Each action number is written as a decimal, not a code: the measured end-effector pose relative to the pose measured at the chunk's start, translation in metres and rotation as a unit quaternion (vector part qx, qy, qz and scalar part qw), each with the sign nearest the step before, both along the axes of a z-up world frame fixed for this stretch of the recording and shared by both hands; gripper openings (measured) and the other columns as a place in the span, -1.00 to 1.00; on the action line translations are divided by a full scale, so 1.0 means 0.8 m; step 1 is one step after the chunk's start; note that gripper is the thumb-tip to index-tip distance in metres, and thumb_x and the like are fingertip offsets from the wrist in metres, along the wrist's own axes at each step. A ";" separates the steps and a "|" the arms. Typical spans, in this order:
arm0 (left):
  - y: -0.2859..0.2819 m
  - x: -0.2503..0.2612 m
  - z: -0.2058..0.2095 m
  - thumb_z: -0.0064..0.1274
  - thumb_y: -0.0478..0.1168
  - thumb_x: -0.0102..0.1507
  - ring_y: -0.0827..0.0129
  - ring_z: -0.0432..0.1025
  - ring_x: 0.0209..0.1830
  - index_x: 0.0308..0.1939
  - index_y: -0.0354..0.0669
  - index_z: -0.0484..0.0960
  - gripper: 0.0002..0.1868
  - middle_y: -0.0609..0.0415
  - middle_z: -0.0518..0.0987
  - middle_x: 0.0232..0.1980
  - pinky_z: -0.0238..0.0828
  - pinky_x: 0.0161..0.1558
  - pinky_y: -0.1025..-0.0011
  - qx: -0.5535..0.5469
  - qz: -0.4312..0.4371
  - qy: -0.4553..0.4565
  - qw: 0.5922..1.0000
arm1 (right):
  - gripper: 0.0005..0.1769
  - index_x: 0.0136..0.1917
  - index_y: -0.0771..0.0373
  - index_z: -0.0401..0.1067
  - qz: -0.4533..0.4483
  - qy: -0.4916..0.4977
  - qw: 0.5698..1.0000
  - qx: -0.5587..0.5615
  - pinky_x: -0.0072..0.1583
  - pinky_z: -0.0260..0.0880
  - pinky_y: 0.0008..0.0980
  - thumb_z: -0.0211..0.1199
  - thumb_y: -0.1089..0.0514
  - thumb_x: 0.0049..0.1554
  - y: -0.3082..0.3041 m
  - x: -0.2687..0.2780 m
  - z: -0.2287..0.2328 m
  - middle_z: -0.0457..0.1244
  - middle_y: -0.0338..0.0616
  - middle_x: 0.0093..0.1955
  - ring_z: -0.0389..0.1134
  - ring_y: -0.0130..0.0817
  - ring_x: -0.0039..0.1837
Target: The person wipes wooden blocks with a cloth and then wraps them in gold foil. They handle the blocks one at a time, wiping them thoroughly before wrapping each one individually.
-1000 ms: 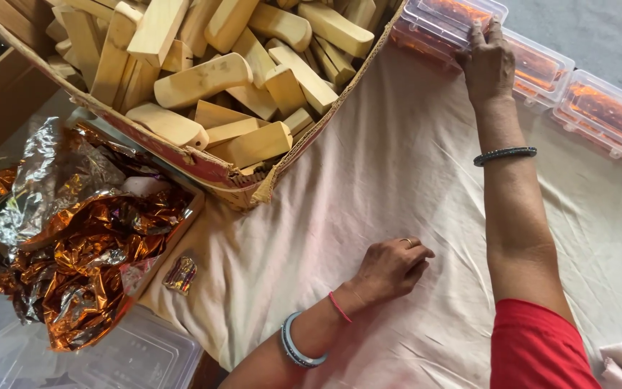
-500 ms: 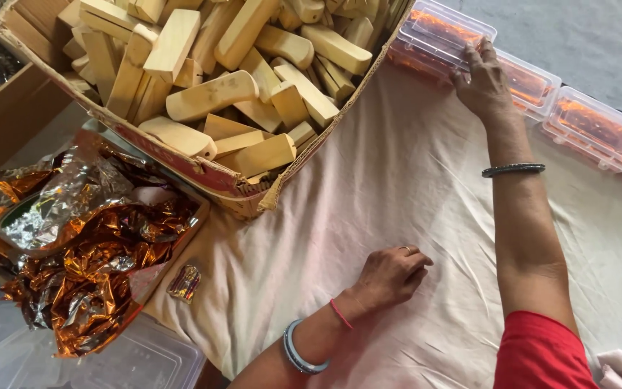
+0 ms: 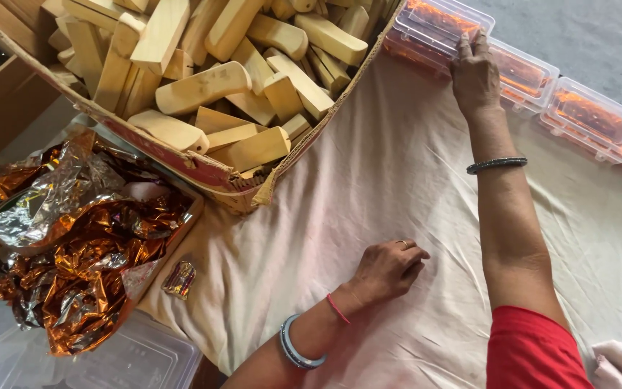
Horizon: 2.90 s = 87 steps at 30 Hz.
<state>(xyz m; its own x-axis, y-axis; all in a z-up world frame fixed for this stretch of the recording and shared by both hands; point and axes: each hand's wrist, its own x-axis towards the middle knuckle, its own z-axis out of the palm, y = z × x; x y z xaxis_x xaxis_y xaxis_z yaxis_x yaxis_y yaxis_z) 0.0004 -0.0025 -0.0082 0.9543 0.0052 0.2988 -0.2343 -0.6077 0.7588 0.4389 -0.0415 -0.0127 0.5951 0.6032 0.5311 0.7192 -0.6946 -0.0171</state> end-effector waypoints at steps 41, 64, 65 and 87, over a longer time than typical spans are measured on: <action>-0.001 0.015 -0.030 0.10 -0.19 0.27 0.17 0.57 -0.10 -0.08 -0.04 0.70 -0.83 0.10 0.65 -0.05 0.53 -0.05 0.23 0.017 -0.012 -0.025 0.999 | -0.05 0.56 -0.32 0.14 -0.179 0.340 0.860 -0.336 0.47 0.13 0.11 0.22 -0.56 -0.02 -0.427 -0.435 0.088 -0.09 -0.38 0.67 -0.09 -0.23 0.67; -0.038 -0.104 -0.013 0.14 -0.02 0.26 0.14 0.34 0.35 0.08 -0.04 0.69 -0.64 0.01 0.51 0.28 0.25 0.32 0.10 0.220 -0.104 -0.095 0.965 | -0.44 0.69 0.04 0.15 -0.203 0.037 0.978 -0.017 0.02 0.52 -0.19 0.16 0.08 0.49 -0.509 -0.448 0.000 0.31 0.11 0.25 0.45 -0.08 0.13; -0.029 -0.106 -0.008 0.15 -0.02 0.23 0.14 0.37 0.33 0.02 -0.01 0.70 -0.67 0.02 0.55 0.27 0.30 0.29 0.12 0.220 -0.161 -0.069 0.960 | -0.45 0.66 0.01 0.18 -0.198 0.006 0.980 -0.038 0.09 0.53 -0.18 0.16 0.08 0.46 -0.497 -0.442 -0.001 0.31 0.06 0.27 0.44 -0.07 0.18; 0.522 0.019 0.178 -0.01 -0.15 0.48 0.36 0.58 -0.26 -0.12 -0.23 0.70 -0.75 0.01 0.66 -0.12 0.60 -0.21 0.46 0.119 0.489 -0.163 0.849 | -0.41 0.51 -0.20 0.42 -0.174 0.119 0.977 0.018 0.43 0.11 0.16 0.14 -0.31 0.27 -0.459 -0.465 -0.030 0.19 -0.26 0.57 0.16 -0.11 0.58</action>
